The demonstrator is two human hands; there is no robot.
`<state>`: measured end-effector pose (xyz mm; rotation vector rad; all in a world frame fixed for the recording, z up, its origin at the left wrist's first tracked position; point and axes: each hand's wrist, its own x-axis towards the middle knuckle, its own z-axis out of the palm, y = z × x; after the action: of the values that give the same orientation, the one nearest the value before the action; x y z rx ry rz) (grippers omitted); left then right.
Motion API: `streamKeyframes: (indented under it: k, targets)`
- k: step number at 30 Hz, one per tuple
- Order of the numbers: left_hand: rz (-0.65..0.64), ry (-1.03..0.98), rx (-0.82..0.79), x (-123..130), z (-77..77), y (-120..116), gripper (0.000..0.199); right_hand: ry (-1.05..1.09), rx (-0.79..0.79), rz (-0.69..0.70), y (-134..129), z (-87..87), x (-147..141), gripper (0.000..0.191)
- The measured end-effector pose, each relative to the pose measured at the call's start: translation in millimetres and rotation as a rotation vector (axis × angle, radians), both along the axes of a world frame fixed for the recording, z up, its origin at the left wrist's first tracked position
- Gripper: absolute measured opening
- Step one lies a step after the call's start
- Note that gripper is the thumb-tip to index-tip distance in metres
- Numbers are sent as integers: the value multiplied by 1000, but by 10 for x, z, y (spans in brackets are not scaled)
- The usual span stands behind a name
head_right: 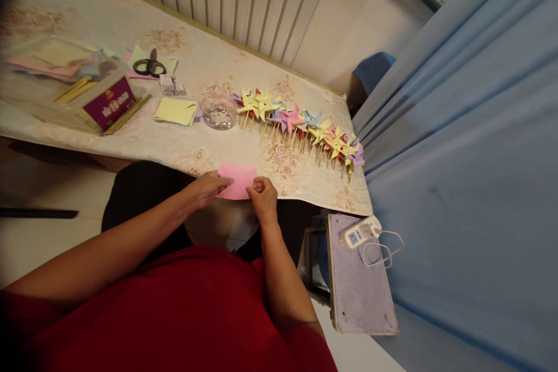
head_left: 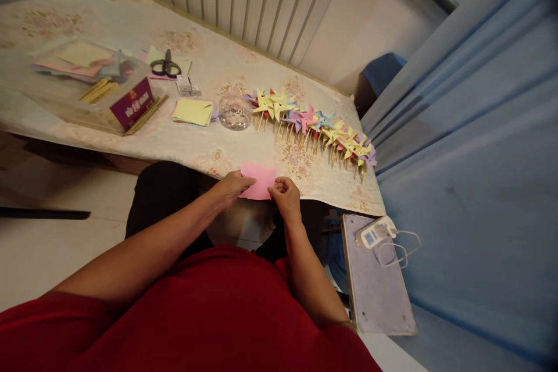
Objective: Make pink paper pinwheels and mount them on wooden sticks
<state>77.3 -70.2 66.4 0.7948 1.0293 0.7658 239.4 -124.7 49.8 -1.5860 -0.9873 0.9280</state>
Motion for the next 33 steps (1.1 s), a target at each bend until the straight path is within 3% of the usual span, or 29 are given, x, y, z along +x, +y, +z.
streamKeyframes:
  k: [6, 10, 22, 33]
  targets:
    - [-15, 4, -29, -19, 77, -11, 16, -311, 116, 45, -99, 39, 3, 26]
    - [-10, -44, -42, -20, 91, -15, 16, -407, 210, 183, -148, 48, 29, 14]
    - [-81, 28, 51, -38, 11, -27, 6, -323, 200, 324, -173, 99, 13, 22]
    - [-91, -14, -55, 6, 54, -63, 16, -19, -9, 265, -197, 98, -118, 23]
